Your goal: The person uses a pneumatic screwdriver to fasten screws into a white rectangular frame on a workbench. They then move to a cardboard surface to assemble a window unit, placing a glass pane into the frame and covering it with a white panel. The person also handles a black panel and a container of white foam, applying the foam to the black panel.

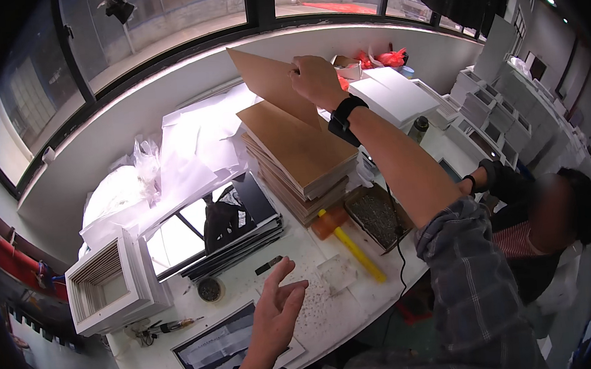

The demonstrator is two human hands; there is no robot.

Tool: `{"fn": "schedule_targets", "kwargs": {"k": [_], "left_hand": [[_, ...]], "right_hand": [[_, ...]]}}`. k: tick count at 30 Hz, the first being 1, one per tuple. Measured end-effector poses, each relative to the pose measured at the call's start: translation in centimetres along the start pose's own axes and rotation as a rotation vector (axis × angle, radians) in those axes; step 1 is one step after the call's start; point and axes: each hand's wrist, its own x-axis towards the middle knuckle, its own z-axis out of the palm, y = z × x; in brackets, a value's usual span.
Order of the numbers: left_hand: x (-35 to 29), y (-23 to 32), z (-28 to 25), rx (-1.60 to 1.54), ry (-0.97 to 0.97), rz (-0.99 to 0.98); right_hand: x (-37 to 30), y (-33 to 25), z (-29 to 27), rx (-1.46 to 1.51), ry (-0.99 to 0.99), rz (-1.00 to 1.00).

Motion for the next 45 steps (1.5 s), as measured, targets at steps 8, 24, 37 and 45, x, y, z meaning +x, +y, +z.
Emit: {"fn": "schedule_targets", "kwargs": {"k": [8,24,37,45], "left_hand": [[-14.6,-3.1,-22.7,-0.714,0.737,0.186],[-46.6,-14.7,-25.6,-0.341,0.79,-0.269],[-49.8,-15.0,-14.8,-0.293,0.992,-0.146],[-43.2,-21.3,-14.9,0.063,1.067,-0.177]], "right_hand": [[-17.8,-19.1,-8.8,0.274,0.194,-0.399],[-50.6,-32.2,-10.0,0.895,-0.467,-0.68],[-59.0,-31.8,-10.5,1.186,-1.312,0.79],[-57.5,-27.9,-10.4,0.895,-1.038,0.553]]}}
